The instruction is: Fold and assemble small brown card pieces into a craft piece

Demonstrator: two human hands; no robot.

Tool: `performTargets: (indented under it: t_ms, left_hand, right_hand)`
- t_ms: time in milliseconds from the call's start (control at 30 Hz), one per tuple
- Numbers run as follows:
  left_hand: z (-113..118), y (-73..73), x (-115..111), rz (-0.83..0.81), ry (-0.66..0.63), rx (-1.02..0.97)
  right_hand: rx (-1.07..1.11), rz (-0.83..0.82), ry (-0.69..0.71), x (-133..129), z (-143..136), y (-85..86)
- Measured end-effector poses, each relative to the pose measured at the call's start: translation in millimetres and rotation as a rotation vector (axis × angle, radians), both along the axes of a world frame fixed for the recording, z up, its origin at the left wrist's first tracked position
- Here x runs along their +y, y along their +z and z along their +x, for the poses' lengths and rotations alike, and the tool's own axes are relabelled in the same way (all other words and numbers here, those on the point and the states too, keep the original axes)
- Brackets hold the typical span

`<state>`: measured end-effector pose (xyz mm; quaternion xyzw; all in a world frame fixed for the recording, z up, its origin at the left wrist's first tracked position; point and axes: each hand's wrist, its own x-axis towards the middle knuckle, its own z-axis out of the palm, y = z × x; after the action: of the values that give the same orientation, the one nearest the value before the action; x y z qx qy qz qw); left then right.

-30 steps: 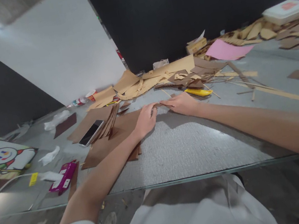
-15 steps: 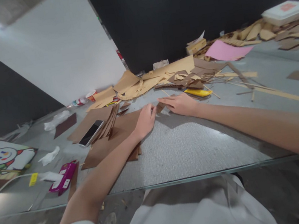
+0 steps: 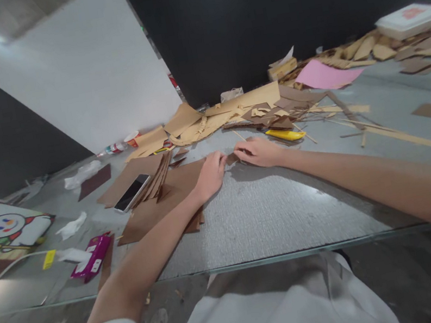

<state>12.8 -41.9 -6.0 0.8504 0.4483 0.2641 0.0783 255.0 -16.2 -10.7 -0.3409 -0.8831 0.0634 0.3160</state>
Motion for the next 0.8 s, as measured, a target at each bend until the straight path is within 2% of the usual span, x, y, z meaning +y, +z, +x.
performTargets:
  t_ms: [100,367,633,800]
  left_hand:
    - [0.7,1.3,-0.9,-0.004,-0.002,0.003]
    - [0.2,3.6,-2.3,-0.015,0.020,-0.021]
    - [-1.6,2.8,-2.0,0.064,-0.118,-0.002]
    - [-1.6,0.1,-0.2,0.147,-0.131,0.025]
  right_hand:
    - [0.018,0.009,-0.041,-0.6,-3.0,-0.5]
    - [0.017,0.001,-0.020,-1.5,-2.5,-1.4]
    - [-0.022,0.057,-0.054,1.1,-2.0,-7.5]
    - [-0.061,0.094,-0.064,1.2,-1.9,-9.1]
